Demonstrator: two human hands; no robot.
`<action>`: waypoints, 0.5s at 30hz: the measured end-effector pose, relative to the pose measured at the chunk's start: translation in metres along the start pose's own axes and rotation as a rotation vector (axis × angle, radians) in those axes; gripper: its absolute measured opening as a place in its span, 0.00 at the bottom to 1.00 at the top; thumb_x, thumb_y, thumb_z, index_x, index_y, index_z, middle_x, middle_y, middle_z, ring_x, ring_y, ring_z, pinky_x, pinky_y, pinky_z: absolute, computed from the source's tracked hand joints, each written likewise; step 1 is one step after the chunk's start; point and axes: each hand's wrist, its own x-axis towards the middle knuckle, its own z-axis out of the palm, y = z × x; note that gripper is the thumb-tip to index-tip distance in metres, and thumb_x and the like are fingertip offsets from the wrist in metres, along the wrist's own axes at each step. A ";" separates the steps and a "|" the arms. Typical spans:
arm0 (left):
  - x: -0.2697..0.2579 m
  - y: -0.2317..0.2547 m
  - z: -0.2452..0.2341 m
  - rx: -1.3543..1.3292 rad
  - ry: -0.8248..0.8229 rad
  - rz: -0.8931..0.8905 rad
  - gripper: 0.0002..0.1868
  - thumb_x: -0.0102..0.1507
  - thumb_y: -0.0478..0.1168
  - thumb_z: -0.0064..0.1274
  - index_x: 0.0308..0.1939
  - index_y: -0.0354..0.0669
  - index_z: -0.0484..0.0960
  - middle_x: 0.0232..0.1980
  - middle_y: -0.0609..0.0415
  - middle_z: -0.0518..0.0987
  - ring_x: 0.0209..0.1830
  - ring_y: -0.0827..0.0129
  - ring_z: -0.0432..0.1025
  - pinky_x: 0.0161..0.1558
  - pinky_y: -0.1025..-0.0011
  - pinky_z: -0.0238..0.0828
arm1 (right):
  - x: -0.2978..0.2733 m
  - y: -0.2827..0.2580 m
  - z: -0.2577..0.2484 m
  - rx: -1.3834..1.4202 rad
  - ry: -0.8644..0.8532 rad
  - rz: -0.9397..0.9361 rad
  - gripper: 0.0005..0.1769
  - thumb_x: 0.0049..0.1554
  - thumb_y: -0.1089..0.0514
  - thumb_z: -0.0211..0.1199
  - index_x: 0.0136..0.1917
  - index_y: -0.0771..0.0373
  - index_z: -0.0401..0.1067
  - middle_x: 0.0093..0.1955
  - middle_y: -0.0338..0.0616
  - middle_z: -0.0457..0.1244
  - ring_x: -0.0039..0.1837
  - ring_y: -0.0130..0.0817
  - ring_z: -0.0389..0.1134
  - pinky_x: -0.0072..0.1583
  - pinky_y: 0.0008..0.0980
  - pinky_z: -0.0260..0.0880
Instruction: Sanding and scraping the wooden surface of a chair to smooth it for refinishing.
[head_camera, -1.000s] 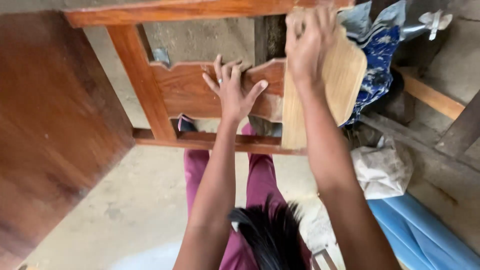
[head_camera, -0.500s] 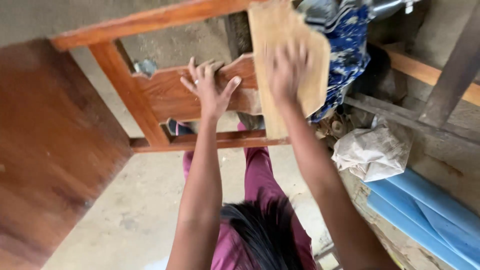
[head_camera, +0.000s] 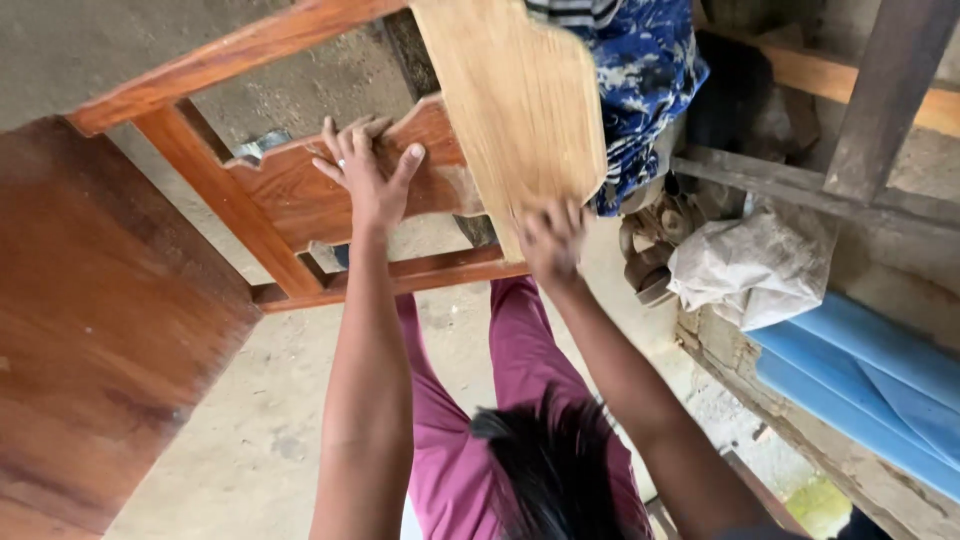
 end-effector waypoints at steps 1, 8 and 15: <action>0.000 0.000 0.001 0.000 0.002 -0.010 0.30 0.61 0.62 0.65 0.58 0.54 0.74 0.65 0.53 0.68 0.80 0.45 0.37 0.68 0.25 0.12 | -0.010 0.001 -0.006 -0.070 -0.012 -0.004 0.19 0.55 0.60 0.68 0.31 0.53 0.59 0.38 0.37 0.54 0.42 0.48 0.59 0.48 0.40 0.57; 0.001 0.023 -0.011 -0.028 -0.113 -0.092 0.44 0.60 0.76 0.42 0.63 0.46 0.73 0.69 0.45 0.61 0.79 0.51 0.24 0.65 0.29 0.01 | 0.112 0.027 0.041 -0.082 0.179 -0.012 0.20 0.58 0.36 0.68 0.36 0.49 0.69 0.39 0.30 0.57 0.47 0.33 0.56 0.52 0.33 0.49; -0.026 0.008 -0.003 0.194 -0.142 -0.065 0.39 0.67 0.70 0.43 0.72 0.51 0.64 0.81 0.49 0.53 0.83 0.44 0.33 0.66 0.18 0.21 | 0.004 0.044 -0.012 -0.115 -0.162 0.034 0.12 0.62 0.44 0.68 0.39 0.46 0.73 0.40 0.41 0.55 0.45 0.44 0.58 0.50 0.45 0.50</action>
